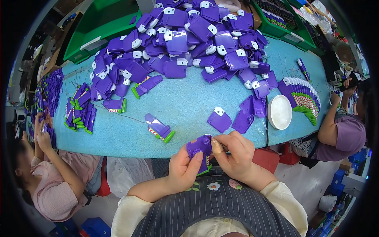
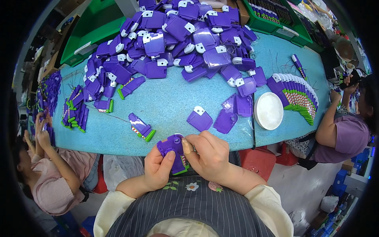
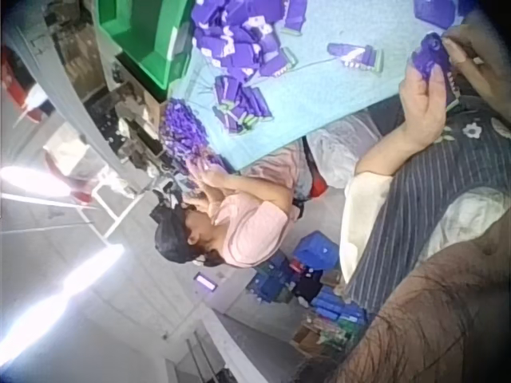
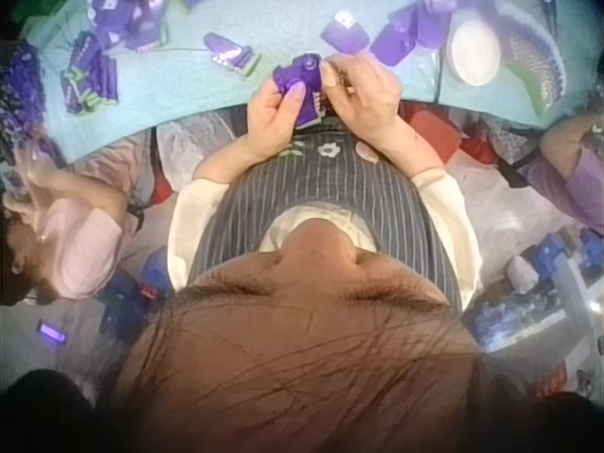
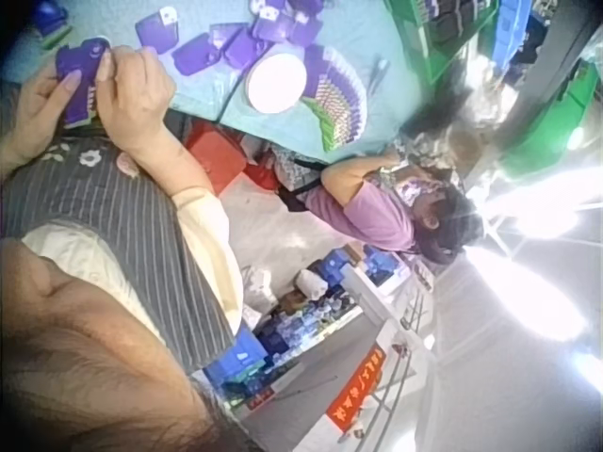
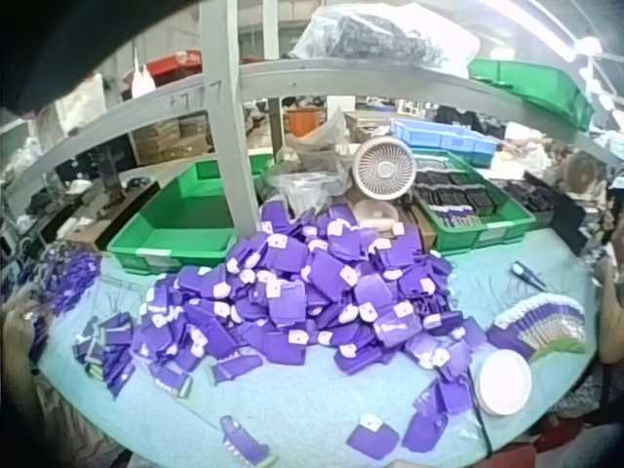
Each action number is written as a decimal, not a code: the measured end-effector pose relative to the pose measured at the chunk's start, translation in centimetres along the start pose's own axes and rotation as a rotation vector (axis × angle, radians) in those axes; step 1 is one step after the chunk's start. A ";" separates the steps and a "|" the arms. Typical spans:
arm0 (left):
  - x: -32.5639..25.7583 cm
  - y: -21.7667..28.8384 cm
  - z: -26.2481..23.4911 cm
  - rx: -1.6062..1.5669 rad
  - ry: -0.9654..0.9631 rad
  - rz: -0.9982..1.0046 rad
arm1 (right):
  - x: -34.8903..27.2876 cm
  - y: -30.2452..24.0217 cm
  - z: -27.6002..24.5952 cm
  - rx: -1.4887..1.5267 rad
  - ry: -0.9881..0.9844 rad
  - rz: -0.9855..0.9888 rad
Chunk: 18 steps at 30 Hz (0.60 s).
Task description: The person assembles toy components by inserting metal springs into plastic base pieces and attaching plastic covers onto them by hand.
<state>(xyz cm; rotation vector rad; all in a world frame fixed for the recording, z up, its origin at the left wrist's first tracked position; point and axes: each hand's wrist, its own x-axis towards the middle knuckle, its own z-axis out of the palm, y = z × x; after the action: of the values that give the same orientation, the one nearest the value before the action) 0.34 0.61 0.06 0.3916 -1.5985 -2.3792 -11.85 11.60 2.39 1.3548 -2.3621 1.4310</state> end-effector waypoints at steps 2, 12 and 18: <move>0.0 -0.5 -0.5 0.289 -0.031 0.103 | 0.2 -0.1 0.0 0.054 0.007 0.028; 1.2 1.5 -0.8 0.698 -0.423 0.199 | 3.6 2.9 -2.0 0.634 -0.608 0.385; 0.8 3.2 -0.6 -0.315 -0.241 -0.358 | 5.4 3.8 -0.1 0.715 0.154 0.540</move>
<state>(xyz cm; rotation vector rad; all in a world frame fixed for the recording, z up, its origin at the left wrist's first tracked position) -0.02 -1.37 2.77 0.3625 -1.2917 -2.9930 -17.87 8.93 2.30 0.6152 -2.2962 2.5925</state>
